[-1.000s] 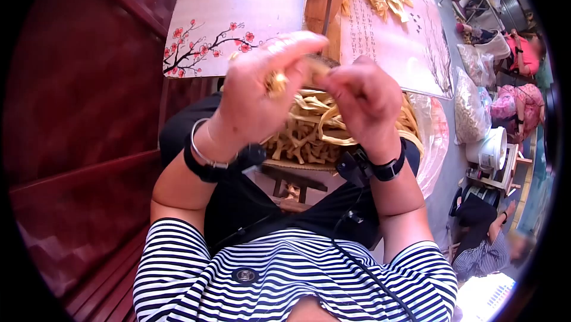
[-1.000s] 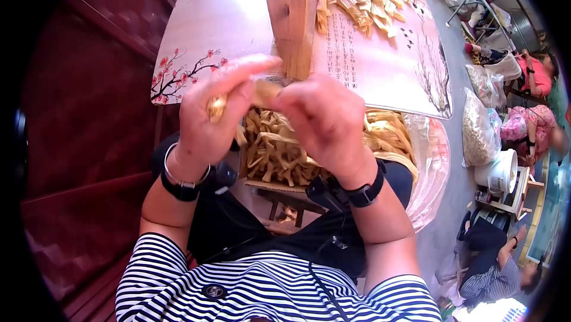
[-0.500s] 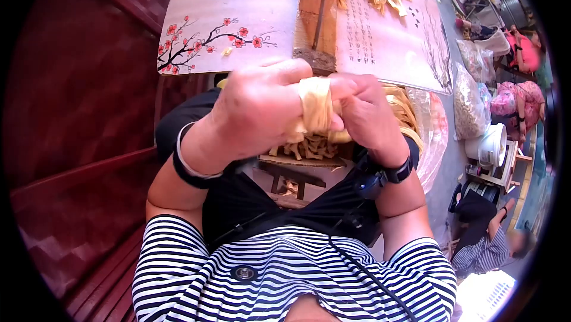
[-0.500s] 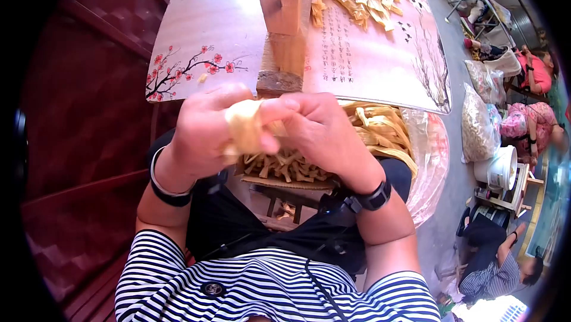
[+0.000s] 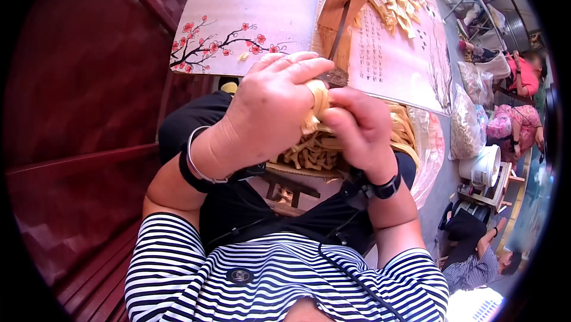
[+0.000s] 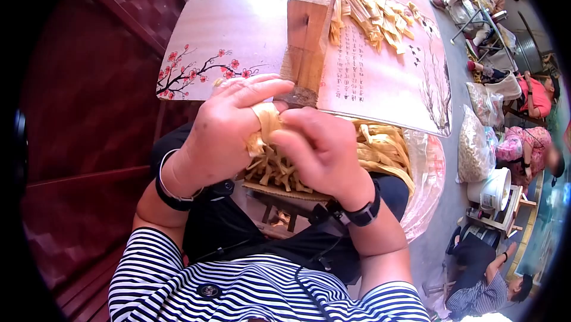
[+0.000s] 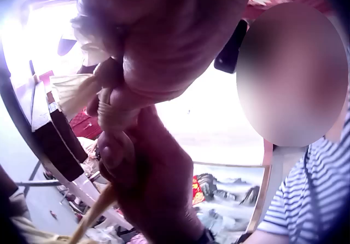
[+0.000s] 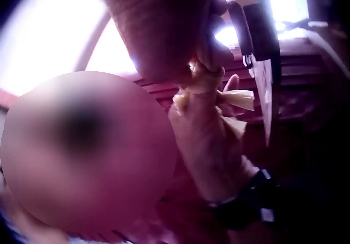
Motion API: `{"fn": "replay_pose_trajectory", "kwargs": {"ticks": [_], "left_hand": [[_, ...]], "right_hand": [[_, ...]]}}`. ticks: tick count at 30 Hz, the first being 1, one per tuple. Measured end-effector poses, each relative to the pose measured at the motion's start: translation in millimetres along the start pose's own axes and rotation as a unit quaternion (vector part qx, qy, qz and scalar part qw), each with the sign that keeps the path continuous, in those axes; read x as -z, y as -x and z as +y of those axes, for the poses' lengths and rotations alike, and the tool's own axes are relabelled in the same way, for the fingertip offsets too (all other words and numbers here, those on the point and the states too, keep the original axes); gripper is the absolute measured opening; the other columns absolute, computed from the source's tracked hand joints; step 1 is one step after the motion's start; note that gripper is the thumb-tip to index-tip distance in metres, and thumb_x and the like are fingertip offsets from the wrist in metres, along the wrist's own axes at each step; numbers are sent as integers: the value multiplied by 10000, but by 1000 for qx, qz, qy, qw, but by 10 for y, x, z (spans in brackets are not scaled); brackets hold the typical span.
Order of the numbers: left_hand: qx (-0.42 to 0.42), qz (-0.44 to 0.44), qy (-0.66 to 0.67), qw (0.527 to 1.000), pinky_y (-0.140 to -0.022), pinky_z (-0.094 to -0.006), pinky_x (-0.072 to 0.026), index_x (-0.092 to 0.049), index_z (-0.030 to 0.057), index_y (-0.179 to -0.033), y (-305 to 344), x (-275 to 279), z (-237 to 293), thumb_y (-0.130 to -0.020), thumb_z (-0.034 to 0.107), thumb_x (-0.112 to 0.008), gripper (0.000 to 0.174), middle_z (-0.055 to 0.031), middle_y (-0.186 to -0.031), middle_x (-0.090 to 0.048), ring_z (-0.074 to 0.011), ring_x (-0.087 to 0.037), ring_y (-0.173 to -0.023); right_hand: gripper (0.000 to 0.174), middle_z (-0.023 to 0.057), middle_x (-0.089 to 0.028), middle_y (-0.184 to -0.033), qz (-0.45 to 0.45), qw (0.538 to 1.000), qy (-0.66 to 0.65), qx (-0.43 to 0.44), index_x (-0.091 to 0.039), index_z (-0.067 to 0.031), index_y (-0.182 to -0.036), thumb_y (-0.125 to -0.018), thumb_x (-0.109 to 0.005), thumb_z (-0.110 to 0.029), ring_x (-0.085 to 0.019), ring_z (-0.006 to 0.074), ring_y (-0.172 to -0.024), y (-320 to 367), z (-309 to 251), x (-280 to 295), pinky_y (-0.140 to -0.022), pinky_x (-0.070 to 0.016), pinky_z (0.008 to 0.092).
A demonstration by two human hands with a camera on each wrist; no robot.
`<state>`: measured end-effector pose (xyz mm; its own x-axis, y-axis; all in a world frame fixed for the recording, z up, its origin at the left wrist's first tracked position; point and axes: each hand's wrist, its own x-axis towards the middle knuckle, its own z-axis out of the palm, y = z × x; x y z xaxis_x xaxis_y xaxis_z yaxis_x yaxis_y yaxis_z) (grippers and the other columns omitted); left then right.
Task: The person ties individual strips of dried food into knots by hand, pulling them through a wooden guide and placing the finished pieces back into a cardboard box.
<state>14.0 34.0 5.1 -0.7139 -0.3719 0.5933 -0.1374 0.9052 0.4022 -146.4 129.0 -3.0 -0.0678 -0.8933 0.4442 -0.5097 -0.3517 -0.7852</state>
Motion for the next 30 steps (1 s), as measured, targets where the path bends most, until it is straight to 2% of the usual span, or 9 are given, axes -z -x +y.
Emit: {"fn": "replay_pose_trajectory", "kwargs": {"ticks": [2,5,7,9,12,18,20,25,30], "left_hand": [[6,8,-8,1000,-867,-416,-464,-671,7,-838,6,-32,70,-706,55,-701,144,-120,-1079,-656,-294,-618,-1056],[-38,40,42,998,-861,-400,-483,-639,-28,-806,-39,-58,47,-713,18,-674,109,-140,-1053,-646,-305,-627,-1034],[-72,64,145,985,-855,-377,-497,-633,-40,-809,-50,15,-23,-735,7,-662,93,-156,-1055,-637,-312,-631,-1020],[19,88,271,958,-855,-346,-514,-629,-50,-818,-34,127,-65,-835,52,-645,105,-161,-1035,-644,-279,-639,-979],[50,173,370,912,-765,-331,-543,-632,-59,-891,-32,126,-207,-909,131,-622,191,-155,-981,-645,-220,-653,-845],[215,-10,559,801,-542,-213,-489,-610,-34,-937,42,36,-282,-861,75,-676,149,-121,-891,-641,-111,-605,-625],[269,-106,601,745,-479,-185,-436,-590,-9,-914,-33,63,-191,-825,15,-679,128,-66,-786,-625,-72,-560,-554],[315,4,530,787,-464,-169,-414,-623,24,-864,-9,60,-111,-815,26,-678,74,22,-662,-588,-28,-530,-520],[327,80,469,816,-516,-162,-434,-647,10,-905,-156,-66,-239,-860,62,-655,69,15,-711,-604,-24,-545,-593]], "right_hand": [[163,167,-606,-706,-29,997,71,-8,-641,18,-885,-847,-645,-140,-601,291,-604,-8,-59,-27,-535,-460,310],[209,163,-582,-655,-69,988,46,-134,-637,12,-866,-901,-566,-182,-591,251,-587,31,-1,55,-550,-459,314],[364,76,-534,-580,-100,960,-136,-224,-619,-6,-800,-969,-469,-291,-478,135,-523,3,-8,71,-512,-383,266],[426,16,-499,-565,-183,888,-279,-317,-613,-18,-772,-989,-446,-345,-404,80,-510,-9,-26,177,-491,-328,233],[468,-39,-419,-546,-180,812,-465,-302,-601,-27,-768,-986,-464,-419,-308,56,-479,129,129,104,-465,-234,212],[405,-49,-384,-533,-121,772,-477,-403,-588,-50,-748,-969,-520,-383,-279,45,-460,6,59,46,-442,-196,212],[371,-56,-393,-543,-156,776,-439,-426,-591,-55,-739,-954,-556,-355,-289,37,-468,-33,-24,55,-443,-203,206],[246,-63,-523,-627,-59,840,-342,-417,-652,-43,-772,-891,-679,-256,-372,6,-531,-27,-24,269,-471,-259,173],[184,-20,-624,-696,141,960,-87,-225,-653,-23,-839,-869,-711,-195,-518,44,-593,-169,69,209,-519,-383,200]]}}
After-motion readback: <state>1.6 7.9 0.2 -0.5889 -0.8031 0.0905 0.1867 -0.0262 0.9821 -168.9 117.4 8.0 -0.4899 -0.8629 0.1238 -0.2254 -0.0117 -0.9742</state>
